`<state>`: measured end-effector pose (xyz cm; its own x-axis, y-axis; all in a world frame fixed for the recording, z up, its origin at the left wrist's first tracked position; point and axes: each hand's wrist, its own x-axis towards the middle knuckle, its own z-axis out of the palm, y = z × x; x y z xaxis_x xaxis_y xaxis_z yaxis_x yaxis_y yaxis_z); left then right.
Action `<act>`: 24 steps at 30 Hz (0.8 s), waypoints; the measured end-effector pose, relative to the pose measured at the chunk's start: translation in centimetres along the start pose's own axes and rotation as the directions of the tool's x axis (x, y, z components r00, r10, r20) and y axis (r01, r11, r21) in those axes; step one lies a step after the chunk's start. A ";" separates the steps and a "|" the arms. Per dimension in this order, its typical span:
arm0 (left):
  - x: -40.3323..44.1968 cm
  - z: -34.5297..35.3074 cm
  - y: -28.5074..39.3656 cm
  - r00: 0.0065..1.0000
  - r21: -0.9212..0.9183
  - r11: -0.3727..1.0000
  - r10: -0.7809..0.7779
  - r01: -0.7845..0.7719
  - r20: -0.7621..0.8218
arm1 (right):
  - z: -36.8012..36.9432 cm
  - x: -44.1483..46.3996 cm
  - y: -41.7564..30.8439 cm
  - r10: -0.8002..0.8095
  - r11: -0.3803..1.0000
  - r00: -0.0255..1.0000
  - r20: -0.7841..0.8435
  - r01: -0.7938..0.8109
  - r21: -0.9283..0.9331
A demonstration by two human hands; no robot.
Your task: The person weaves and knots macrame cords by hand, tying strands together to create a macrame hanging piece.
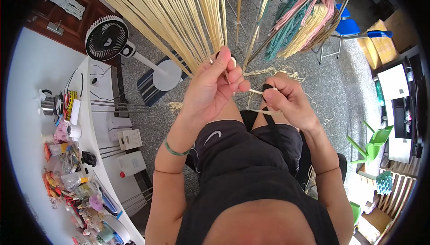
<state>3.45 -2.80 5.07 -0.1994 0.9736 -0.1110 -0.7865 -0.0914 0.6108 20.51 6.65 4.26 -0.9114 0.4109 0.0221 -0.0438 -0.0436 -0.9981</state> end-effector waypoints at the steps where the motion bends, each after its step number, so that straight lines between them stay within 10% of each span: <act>1: 0.3 -0.1 -0.3 1.000 -0.001 1.000 0.008 -0.008 0.003 | -0.6 0.1 -0.1 -0.003 1.000 1.000 0.005 0.004 -0.007; 10: 1.9 -1.6 1.0 0.868 0.416 0.790 0.496 -0.450 -0.001 | -3.9 3.1 -1.3 -0.058 0.993 0.997 -0.050 0.052 -0.105; 17: 2.0 -1.6 0.4 0.976 0.601 0.779 0.215 -0.178 0.009 | -3.6 4.7 -1.9 -0.167 0.956 0.985 -0.047 0.150 -0.253; 24: 1.8 -1.0 -1.0 0.947 0.697 0.656 0.304 -0.288 0.105 | -1.8 4.7 -2.2 -0.152 0.920 0.988 0.027 0.152 -0.362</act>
<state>3.32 -1.15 3.45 -0.3662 0.9162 0.1630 -0.0512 -0.1947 0.9795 17.03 10.35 6.42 -0.9046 0.3884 0.1755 -0.0305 0.3516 -0.9356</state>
